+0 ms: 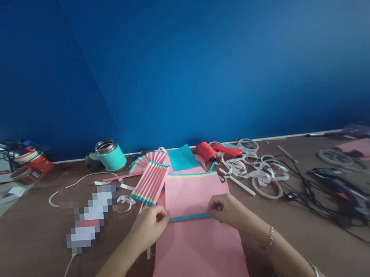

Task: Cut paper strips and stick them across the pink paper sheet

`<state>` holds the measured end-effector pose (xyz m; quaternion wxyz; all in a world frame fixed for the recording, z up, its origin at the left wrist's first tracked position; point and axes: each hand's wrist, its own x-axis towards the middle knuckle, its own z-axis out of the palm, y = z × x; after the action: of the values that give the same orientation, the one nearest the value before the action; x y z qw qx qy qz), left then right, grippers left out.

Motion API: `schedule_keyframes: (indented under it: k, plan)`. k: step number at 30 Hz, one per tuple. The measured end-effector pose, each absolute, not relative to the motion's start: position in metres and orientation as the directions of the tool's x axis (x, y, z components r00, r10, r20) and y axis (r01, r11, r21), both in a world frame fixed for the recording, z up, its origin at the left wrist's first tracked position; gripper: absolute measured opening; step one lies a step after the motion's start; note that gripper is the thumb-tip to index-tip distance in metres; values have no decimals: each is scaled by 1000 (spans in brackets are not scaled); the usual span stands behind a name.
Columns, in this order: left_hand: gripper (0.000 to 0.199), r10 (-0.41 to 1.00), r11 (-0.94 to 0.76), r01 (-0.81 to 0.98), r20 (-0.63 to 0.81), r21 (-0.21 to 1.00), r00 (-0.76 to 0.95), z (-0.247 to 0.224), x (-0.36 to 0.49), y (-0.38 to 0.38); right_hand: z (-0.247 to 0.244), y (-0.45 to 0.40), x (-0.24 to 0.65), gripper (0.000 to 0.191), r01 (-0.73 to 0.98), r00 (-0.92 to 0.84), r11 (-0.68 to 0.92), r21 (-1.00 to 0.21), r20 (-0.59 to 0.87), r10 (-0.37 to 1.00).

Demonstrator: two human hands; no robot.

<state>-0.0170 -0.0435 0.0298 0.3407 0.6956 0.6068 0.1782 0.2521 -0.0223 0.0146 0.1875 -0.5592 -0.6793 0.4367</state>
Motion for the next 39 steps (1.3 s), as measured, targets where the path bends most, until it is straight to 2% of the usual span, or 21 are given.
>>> schedule_keyframes:
  k: [11,17,39]
  plan:
    - [18,970,-69,808,-151,585,191,27,-17,-43,6,-22,255,18,633,-307,82,-770,-153,939]
    - [15,968,-59,821,-167,568,185,22,-17,-43,13,-24,254,17,637,-317,59,-769,-191,929]
    - [12,968,-64,831,-167,552,185,16,-18,-43,12,-24,255,19,633,-328,69,-771,-186,926]
